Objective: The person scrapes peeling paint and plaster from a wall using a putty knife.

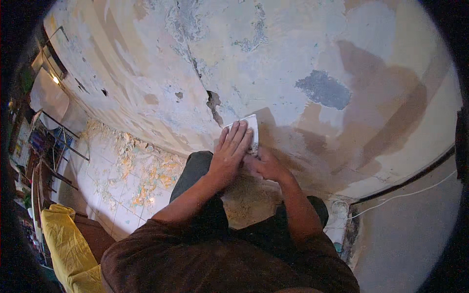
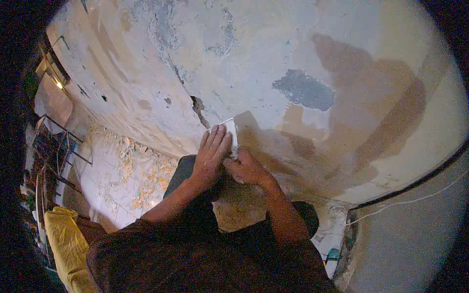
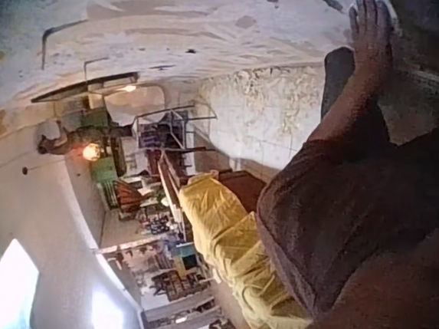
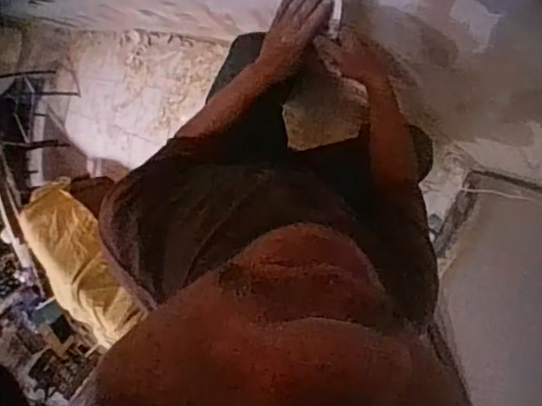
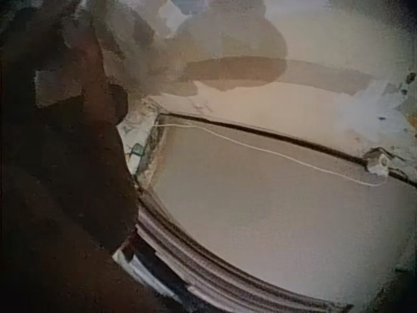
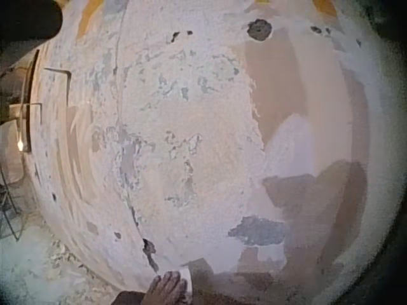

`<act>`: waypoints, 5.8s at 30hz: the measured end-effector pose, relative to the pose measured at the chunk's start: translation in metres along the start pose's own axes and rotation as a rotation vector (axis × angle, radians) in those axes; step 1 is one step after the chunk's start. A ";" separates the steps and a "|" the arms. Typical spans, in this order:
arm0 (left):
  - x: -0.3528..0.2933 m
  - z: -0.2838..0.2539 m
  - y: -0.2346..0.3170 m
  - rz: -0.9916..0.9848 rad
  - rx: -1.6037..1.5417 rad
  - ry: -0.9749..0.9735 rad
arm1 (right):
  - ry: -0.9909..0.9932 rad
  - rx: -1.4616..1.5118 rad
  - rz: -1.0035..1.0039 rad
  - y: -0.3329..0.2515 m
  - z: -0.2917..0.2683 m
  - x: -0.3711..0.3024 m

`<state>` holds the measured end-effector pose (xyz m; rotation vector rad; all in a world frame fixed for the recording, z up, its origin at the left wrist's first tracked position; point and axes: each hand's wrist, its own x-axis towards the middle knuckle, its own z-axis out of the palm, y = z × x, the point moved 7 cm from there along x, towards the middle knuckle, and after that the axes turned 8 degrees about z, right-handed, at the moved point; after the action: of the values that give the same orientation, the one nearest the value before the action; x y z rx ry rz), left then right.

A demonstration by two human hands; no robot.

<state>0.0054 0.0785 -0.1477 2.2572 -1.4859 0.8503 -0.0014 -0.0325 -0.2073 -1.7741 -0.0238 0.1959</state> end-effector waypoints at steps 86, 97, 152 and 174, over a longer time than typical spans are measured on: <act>0.121 -0.086 -0.065 -0.167 0.020 0.927 | 0.777 -0.844 -0.314 -0.215 -0.041 -0.012; 0.126 -0.076 -0.055 -0.341 0.014 0.996 | 0.738 -0.920 -0.315 -0.225 -0.053 -0.020; -0.149 0.199 0.045 -0.540 -1.382 -0.955 | 0.101 -1.147 0.573 0.044 -0.043 -0.050; -0.083 0.154 -0.030 -0.304 -0.502 -0.497 | 0.635 -0.537 0.178 0.077 -0.024 -0.128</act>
<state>0.0559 0.0668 -0.3174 2.2855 -1.2869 -0.1785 -0.1309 -0.0879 -0.2624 -2.3025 0.5877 -0.2802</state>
